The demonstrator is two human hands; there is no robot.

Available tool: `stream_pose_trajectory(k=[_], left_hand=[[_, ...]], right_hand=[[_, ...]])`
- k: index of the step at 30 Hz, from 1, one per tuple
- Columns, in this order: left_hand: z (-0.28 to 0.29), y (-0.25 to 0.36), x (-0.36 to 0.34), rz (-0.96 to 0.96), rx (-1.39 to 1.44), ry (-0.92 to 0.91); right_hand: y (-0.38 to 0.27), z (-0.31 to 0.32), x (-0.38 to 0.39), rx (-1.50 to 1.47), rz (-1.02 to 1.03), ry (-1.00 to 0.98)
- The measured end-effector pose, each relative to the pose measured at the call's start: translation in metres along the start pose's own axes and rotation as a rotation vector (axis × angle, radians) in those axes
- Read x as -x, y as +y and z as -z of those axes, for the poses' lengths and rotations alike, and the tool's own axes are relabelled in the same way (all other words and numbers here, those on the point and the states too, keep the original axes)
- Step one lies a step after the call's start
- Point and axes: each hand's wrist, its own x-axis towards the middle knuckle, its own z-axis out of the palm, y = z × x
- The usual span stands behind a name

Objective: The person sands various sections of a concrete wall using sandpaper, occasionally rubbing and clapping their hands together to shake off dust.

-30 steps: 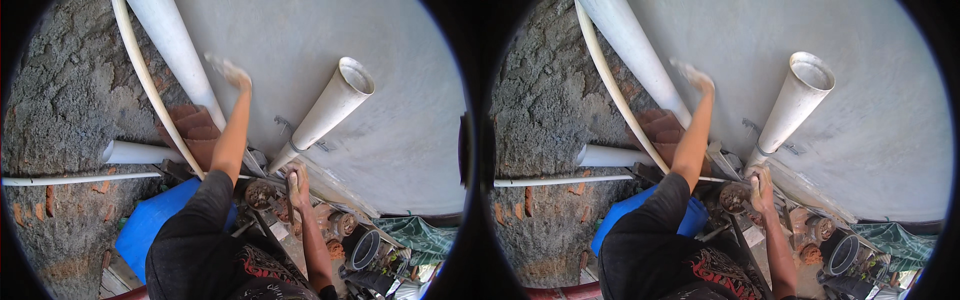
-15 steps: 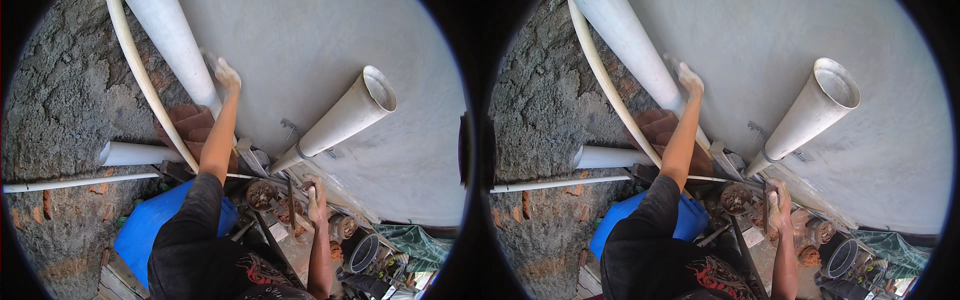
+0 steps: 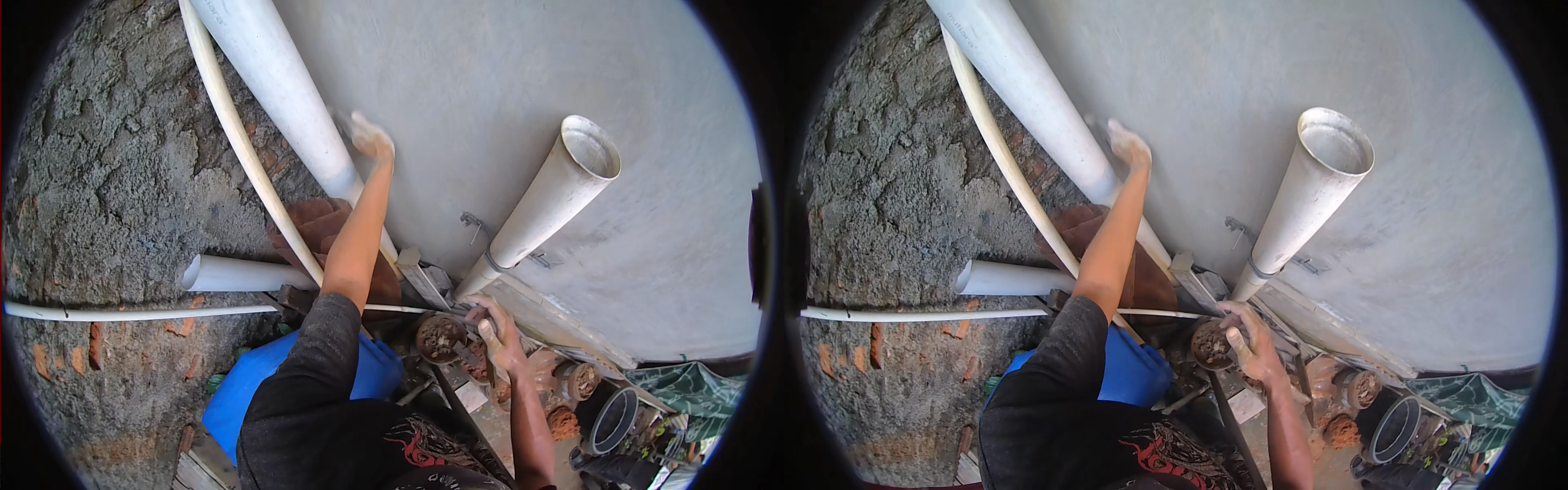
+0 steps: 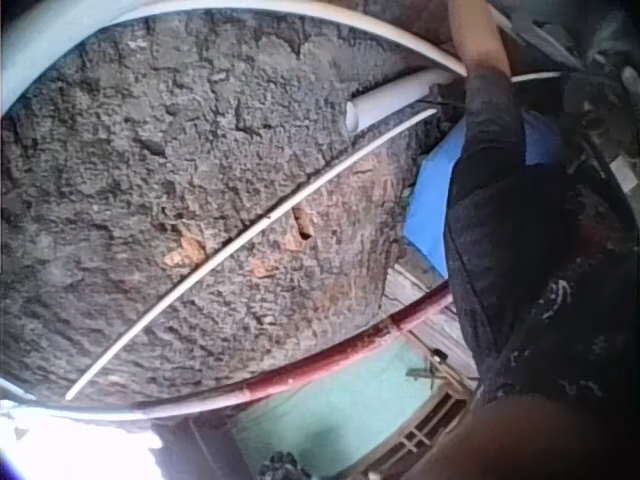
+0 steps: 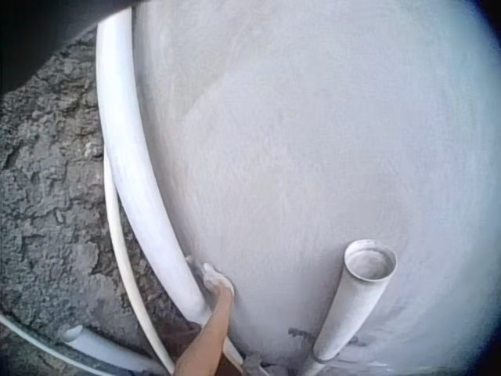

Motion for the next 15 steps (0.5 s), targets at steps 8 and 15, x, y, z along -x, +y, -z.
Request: stream_pose_trajectory(k=[8,15], left_hand=[[-0.007,0.076,0.062,-0.802,0.107,-0.139],[0.029,-0.044,0.077,-0.002,-0.008,-0.203]], right_hand=[[0.010,-0.008,0.007,0.011,0.028,-0.010],[-0.004,-0.026,-0.009,-0.026,0.105,-0.082]])
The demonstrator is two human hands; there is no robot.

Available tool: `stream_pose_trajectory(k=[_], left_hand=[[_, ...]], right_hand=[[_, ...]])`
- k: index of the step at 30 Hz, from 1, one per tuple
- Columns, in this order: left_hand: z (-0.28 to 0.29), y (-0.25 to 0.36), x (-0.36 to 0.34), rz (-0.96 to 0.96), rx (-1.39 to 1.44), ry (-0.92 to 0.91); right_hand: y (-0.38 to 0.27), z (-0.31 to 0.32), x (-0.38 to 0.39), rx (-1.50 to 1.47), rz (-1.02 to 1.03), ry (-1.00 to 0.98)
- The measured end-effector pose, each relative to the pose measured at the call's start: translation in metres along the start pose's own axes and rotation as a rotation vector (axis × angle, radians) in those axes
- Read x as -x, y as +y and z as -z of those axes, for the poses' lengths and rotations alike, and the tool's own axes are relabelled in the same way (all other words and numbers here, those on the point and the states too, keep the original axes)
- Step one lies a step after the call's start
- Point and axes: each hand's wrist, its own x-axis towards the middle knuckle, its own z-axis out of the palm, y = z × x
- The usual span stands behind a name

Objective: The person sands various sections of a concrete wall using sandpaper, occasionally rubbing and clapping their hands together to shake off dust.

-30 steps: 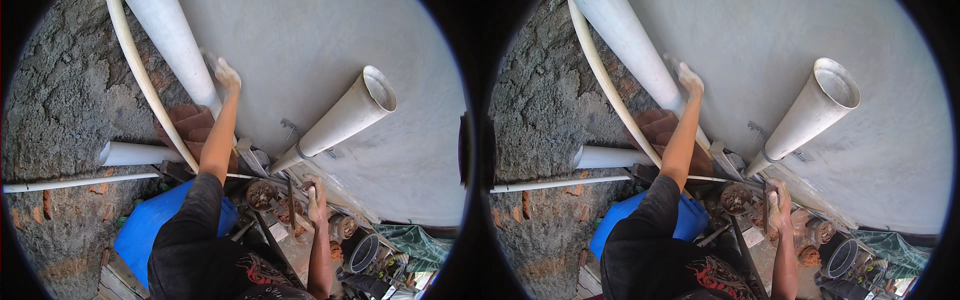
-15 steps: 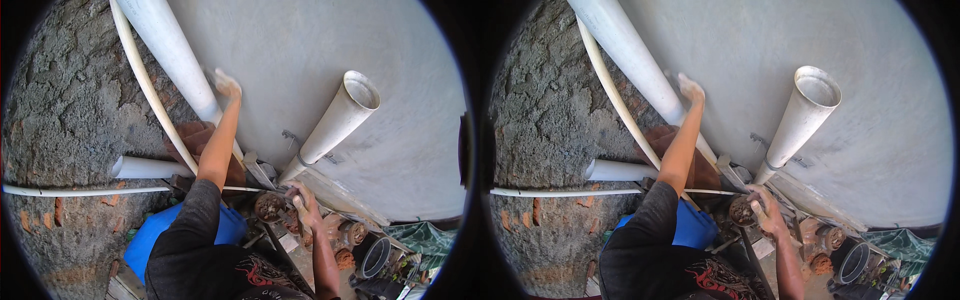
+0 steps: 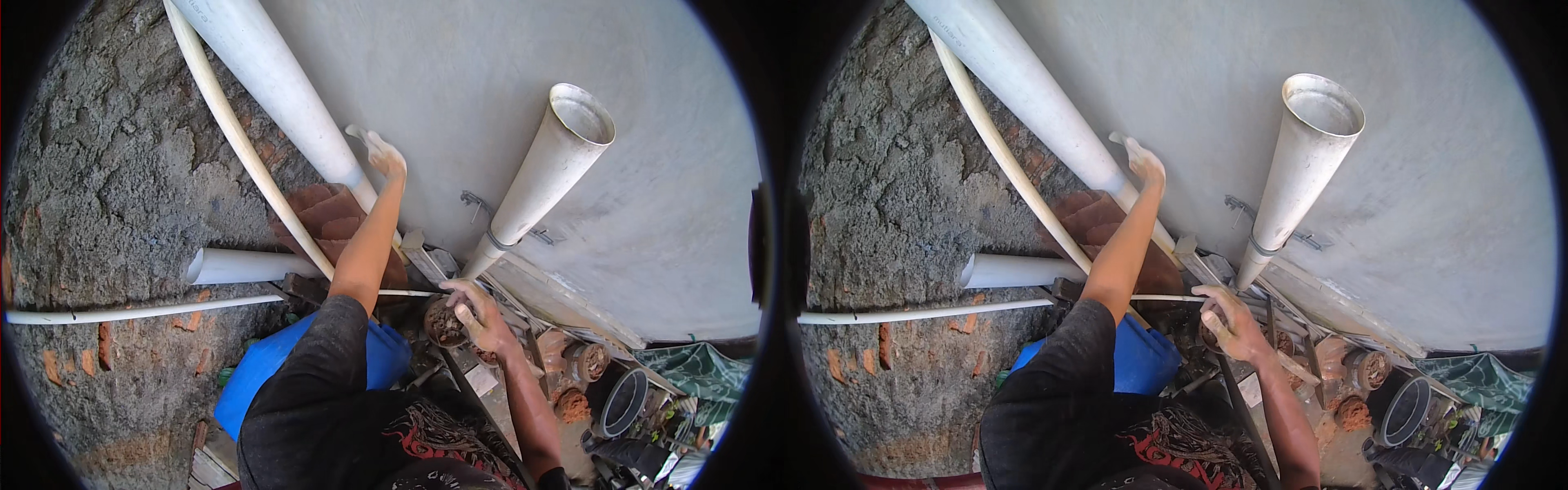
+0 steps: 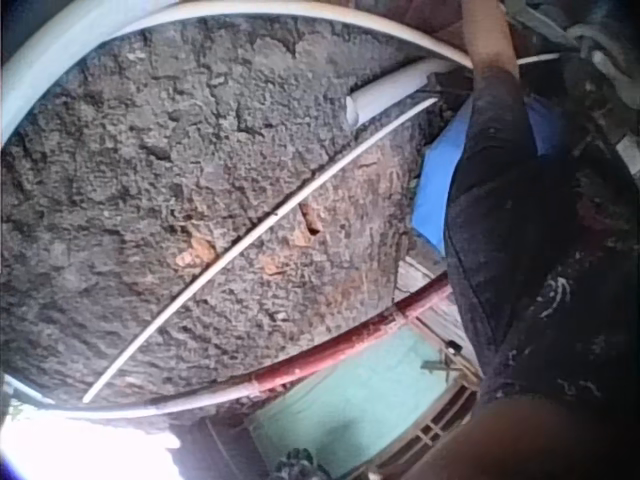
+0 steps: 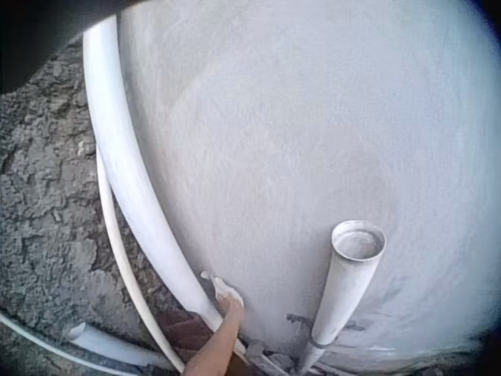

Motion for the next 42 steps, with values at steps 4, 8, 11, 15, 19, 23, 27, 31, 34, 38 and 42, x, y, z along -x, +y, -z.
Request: stream_pose_trajectory(k=[4,8,11,15,19,23,27,31,34,38,42], left_hand=[[-0.037,0.104,-0.013,-0.400,0.273,0.169],[-0.043,0.168,0.003,-0.786,0.207,-0.025],[-0.032,0.125,0.017,-0.778,0.126,-0.054],[-0.011,0.026,0.054,-0.628,0.075,-0.035],[-0.025,0.057,0.048,-0.392,0.148,-0.016],[-0.053,0.172,0.026,-0.730,0.307,-0.033],[-0.052,0.161,0.024,-0.838,0.221,0.020],[-0.033,0.045,0.060,-0.646,0.137,0.065],[-0.008,-0.018,0.111,-0.444,0.042,-0.063],[-0.030,-0.007,0.111,-0.249,0.179,0.022],[-0.060,0.034,0.095,0.136,0.048,0.096]], right_hand=[[0.006,-0.001,0.006,0.010,-0.032,-0.035],[0.007,-0.009,0.007,0.020,0.027,-0.014],[0.006,-0.010,0.007,0.016,-0.026,-0.054],[0.008,-0.011,0.004,0.037,0.010,-0.048],[0.012,-0.004,0.005,0.002,-0.053,-0.022],[0.019,0.004,0.017,0.035,-0.050,0.009],[0.016,-0.001,0.014,0.029,-0.096,-0.024],[0.033,0.001,0.018,0.052,-0.133,-0.043],[0.031,0.006,0.018,0.038,-0.143,-0.023],[0.034,0.006,0.021,0.033,-0.143,-0.015],[0.035,0.002,0.026,0.046,-0.173,-0.034]])
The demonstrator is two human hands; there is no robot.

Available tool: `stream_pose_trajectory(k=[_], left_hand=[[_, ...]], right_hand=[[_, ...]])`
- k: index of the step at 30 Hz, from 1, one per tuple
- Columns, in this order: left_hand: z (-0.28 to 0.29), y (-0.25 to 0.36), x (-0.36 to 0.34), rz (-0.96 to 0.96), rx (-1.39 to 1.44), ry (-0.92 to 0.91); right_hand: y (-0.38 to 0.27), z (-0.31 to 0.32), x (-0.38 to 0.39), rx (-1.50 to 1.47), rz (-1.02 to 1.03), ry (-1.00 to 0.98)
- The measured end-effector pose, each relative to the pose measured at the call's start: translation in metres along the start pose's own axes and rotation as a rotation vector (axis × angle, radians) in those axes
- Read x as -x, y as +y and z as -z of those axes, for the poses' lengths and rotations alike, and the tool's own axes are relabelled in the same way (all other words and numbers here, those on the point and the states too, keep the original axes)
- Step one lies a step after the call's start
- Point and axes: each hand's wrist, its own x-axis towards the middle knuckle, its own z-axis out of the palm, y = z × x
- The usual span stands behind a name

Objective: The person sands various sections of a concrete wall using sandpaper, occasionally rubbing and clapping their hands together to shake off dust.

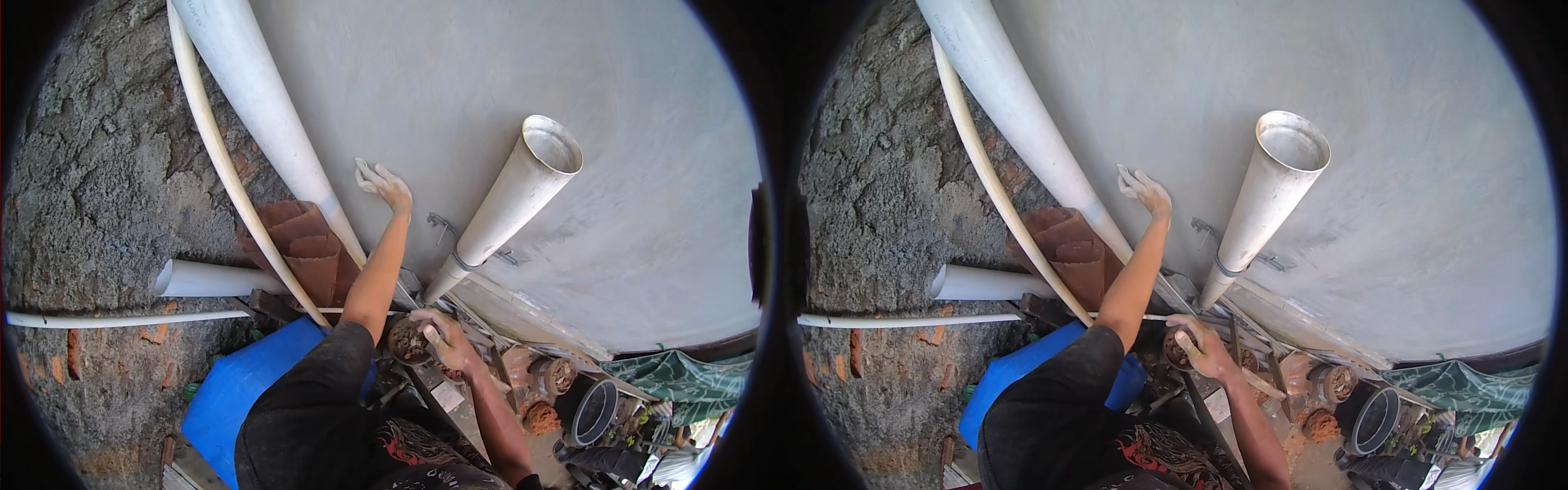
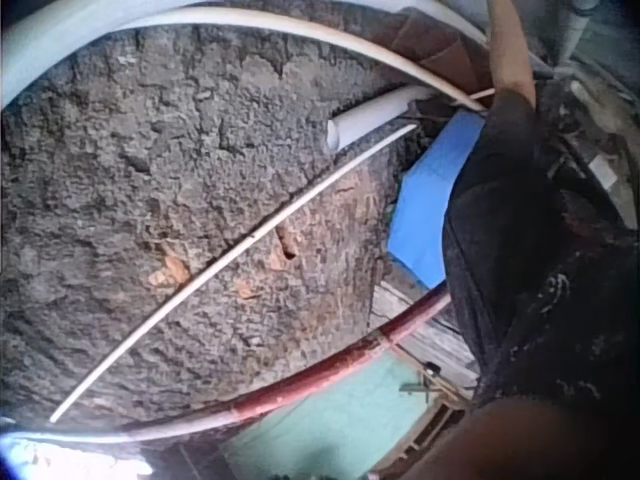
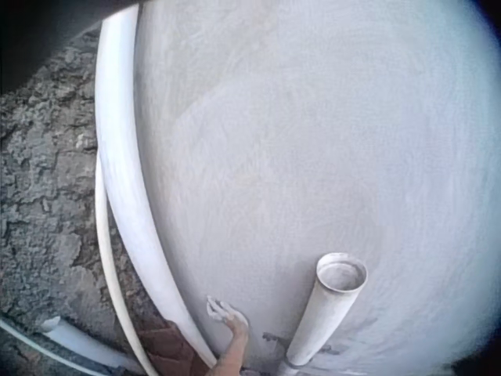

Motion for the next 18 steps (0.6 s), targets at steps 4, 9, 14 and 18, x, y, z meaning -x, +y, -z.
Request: stream_pose_trajectory(k=[4,9,14,18], left_hand=[[0.002,-0.010,-0.030,-0.072,0.228,0.035],[-0.010,0.035,-0.048,-0.253,0.048,0.038],[-0.016,0.170,-0.070,-0.816,0.100,-0.138],[-0.009,0.200,-0.081,-0.956,0.071,-0.173]], right_hand=[[0.002,-0.011,-0.001,0.017,0.059,-0.009],[0.005,-0.004,0.002,-0.065,-0.056,-0.015],[0.005,-0.003,0.006,-0.004,-0.029,0.026],[0.014,-0.018,0.012,0.003,-0.021,0.002]])
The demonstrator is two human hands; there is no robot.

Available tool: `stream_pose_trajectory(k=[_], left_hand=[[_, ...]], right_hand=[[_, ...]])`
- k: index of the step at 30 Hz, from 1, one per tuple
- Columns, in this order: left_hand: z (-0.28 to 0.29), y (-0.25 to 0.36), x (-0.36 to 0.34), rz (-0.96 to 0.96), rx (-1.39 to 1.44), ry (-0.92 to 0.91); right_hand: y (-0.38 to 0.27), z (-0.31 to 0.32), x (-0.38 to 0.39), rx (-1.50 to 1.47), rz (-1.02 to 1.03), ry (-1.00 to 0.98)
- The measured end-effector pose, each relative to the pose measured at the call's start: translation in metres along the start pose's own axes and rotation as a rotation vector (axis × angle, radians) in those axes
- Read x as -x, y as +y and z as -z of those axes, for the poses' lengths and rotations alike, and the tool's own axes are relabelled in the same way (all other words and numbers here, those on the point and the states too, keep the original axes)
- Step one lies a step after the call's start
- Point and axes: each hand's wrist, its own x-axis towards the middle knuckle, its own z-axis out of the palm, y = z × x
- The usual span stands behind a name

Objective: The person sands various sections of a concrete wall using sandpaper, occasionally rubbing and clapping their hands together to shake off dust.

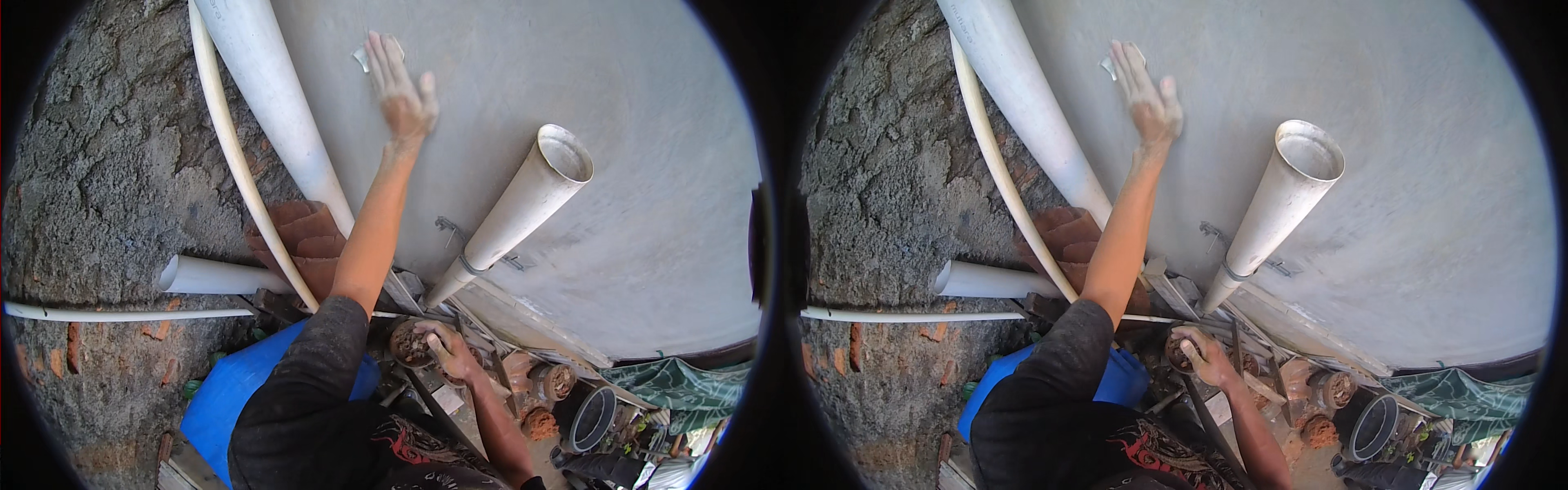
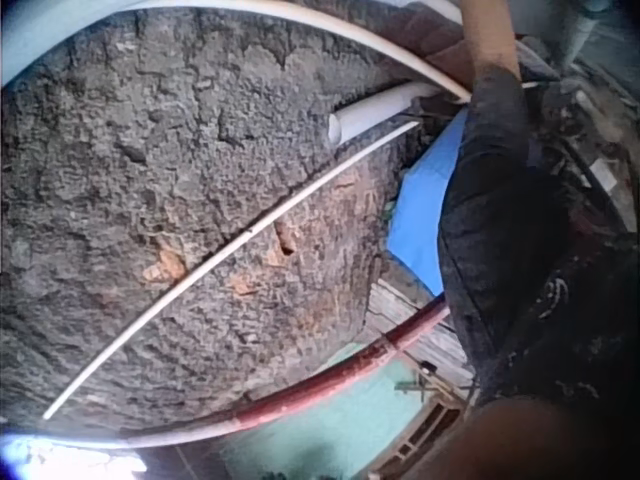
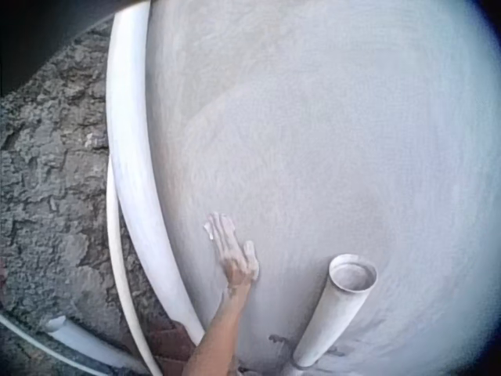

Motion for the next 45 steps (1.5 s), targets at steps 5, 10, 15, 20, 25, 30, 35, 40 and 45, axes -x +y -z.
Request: stream_pose_trajectory(k=[5,10,15,20,25,30,35,40,45], left_hand=[[0.025,-0.078,0.111,0.228,-0.110,-0.042],[0.008,-0.053,0.074,0.224,-0.070,0.122],[-0.009,0.022,-0.025,-0.211,0.114,-0.015],[-0.001,-0.024,0.027,-0.146,-0.031,0.041],[0.028,-0.086,0.115,0.402,0.013,0.017],[-0.004,-0.028,0.033,0.289,0.060,0.190],[-0.005,0.032,-0.044,-0.135,0.102,0.030],[0.015,-0.029,0.025,-0.014,0.004,-0.045],[0.031,-0.072,0.080,0.379,-0.032,0.066]], right_hand=[[-0.002,-0.006,-0.006,-0.041,-0.029,-0.071],[-0.002,-0.007,-0.009,-0.041,-0.037,-0.089],[0.000,-0.008,-0.008,0.004,0.029,-0.064],[0.009,-0.004,-0.001,0.021,-0.037,-0.051],[0.005,0.005,-0.002,0.036,-0.049,-0.047],[-0.017,0.007,-0.011,0.095,-0.023,-0.073],[-0.017,-0.010,-0.015,0.108,0.035,-0.153],[-0.013,-0.004,-0.014,0.104,0.028,-0.138],[-0.014,-0.007,-0.025,0.063,0.060,-0.146]])
